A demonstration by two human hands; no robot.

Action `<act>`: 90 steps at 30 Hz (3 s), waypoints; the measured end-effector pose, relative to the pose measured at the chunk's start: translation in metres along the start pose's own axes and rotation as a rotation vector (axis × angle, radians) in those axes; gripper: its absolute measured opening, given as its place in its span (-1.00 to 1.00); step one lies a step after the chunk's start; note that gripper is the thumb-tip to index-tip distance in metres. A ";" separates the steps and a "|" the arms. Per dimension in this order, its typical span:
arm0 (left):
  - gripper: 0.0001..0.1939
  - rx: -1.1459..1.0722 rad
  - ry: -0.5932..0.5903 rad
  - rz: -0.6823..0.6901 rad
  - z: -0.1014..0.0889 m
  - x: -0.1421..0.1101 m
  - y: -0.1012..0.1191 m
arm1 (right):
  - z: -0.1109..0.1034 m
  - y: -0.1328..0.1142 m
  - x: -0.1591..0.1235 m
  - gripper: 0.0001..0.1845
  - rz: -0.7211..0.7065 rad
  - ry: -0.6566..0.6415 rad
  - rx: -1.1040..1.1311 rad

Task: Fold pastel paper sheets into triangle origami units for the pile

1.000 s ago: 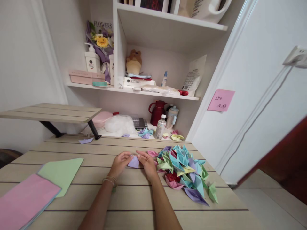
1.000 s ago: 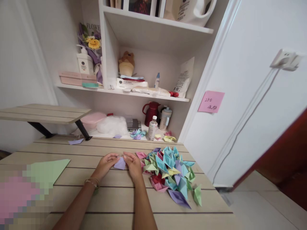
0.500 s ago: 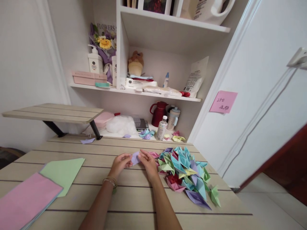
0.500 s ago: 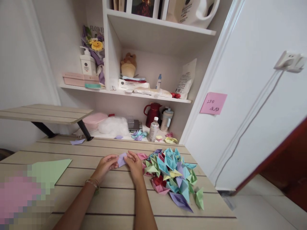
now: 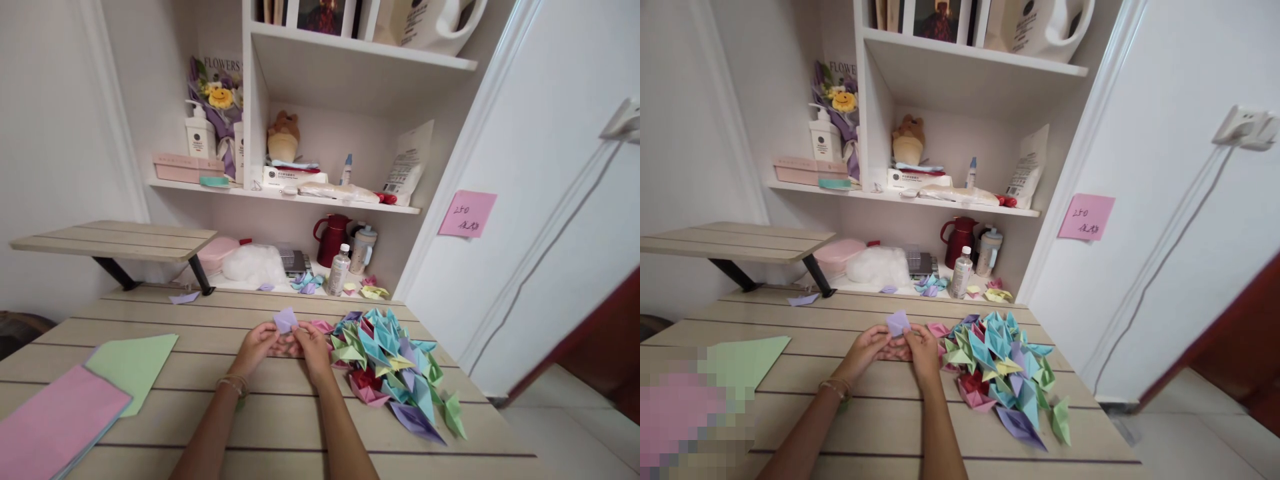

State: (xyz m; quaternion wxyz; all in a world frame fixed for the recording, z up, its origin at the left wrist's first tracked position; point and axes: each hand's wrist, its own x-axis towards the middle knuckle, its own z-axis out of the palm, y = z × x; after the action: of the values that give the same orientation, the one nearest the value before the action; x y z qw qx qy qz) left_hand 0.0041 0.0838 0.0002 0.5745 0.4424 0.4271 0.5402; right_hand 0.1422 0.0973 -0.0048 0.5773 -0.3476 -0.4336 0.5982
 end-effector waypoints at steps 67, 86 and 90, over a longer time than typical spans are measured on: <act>-0.71 0.210 0.110 0.111 -0.001 0.003 0.001 | 0.002 0.011 0.001 -0.65 -0.062 -0.100 -0.119; -0.66 0.020 0.104 0.061 -0.003 0.000 0.002 | 0.002 0.006 0.003 -0.67 -0.053 -0.073 -0.020; -0.71 0.088 0.097 0.116 0.000 -0.001 0.001 | 0.002 0.012 0.005 -0.74 -0.099 -0.029 -0.168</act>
State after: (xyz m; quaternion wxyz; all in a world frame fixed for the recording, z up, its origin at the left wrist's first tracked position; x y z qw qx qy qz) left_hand 0.0038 0.0833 0.0011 0.5011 0.4645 0.4512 0.5740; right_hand 0.1350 0.1024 -0.0148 0.5688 -0.3643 -0.5071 0.5354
